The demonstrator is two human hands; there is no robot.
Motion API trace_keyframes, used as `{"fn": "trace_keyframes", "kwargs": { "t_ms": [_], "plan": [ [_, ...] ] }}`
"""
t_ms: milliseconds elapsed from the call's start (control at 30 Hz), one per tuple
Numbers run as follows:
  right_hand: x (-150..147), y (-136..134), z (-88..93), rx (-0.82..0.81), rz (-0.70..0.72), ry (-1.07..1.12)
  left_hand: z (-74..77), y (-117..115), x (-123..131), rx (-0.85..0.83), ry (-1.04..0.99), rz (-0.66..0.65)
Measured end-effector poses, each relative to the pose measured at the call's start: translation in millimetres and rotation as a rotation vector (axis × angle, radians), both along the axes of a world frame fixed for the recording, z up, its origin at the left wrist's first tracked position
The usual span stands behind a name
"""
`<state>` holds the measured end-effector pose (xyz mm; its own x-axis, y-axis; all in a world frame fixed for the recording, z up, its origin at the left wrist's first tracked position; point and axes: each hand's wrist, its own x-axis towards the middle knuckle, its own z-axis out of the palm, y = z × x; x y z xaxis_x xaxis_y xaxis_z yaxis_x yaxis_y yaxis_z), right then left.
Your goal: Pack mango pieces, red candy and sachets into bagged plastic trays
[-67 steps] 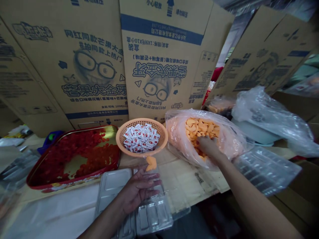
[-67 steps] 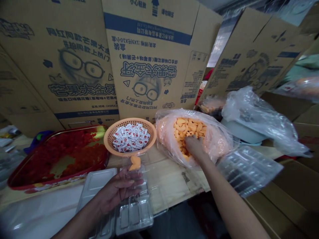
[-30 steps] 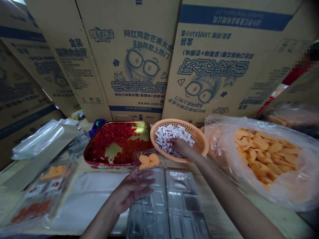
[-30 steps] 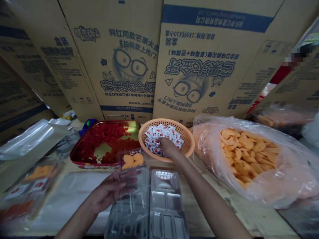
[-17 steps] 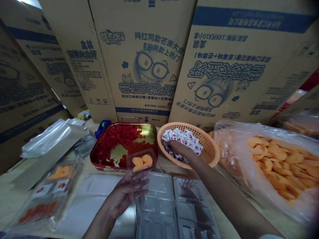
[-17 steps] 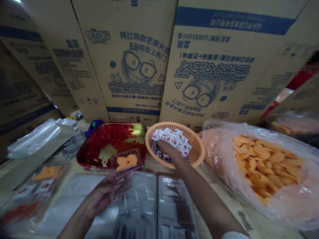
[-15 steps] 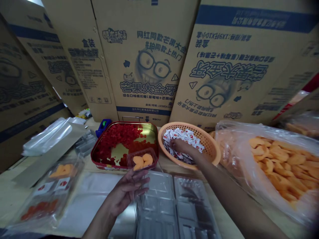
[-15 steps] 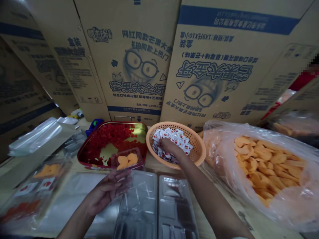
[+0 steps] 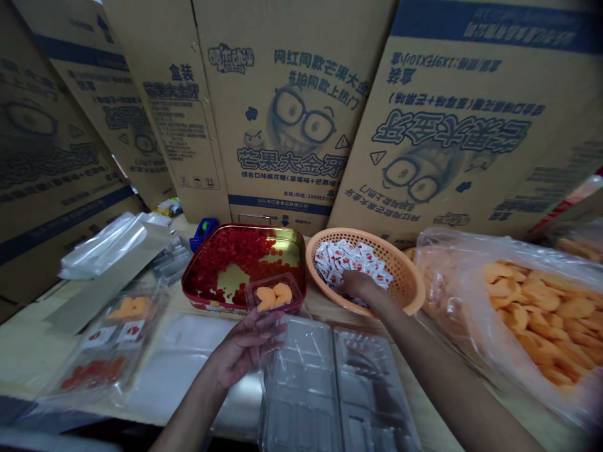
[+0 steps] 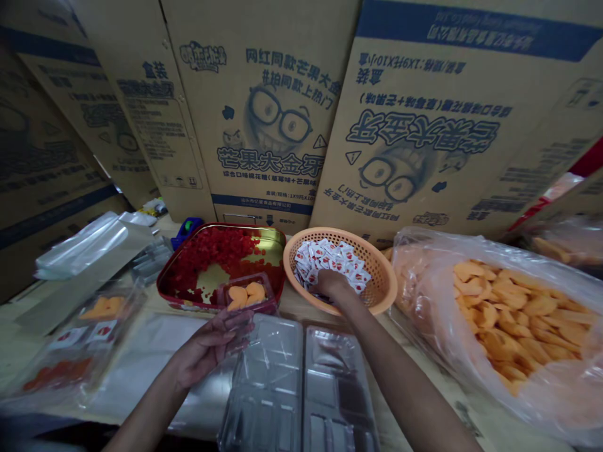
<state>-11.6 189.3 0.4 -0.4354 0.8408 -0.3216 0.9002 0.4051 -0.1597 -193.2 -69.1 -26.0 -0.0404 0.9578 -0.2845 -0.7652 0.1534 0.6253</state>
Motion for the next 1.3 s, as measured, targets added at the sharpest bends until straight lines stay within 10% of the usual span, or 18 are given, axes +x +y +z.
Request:
{"fn": "trace_keyframes", "kwargs": {
  "t_ms": [267, 400, 567, 1033, 1300],
  "plan": [
    [-7.3, -34.0, 33.3, 0.135, 0.05, 0.166, -3.9, -4.9, -8.7, 0.069, -0.08, -0.001],
    [-41.6, -86.5, 46.1, -0.344, 0.221, 0.688, -6.3, -5.1, -10.0, 0.101, -0.096, -0.023],
    [-79.0, -131.5, 35.3, -0.598, 0.336, 0.693, -2.9, -7.6, -8.9, 0.145, -0.075, -0.047],
    [-84.6, -132.5, 22.0, -0.255, 0.154, 1.007, -9.1, -25.5, -27.3, 0.132, -0.052, 0.033],
    [-107.5, -152.5, -1.4, -0.063, 0.307, 0.875, -8.4, -40.1, -36.7, 0.109, -0.05, 0.083]
  ]
}}
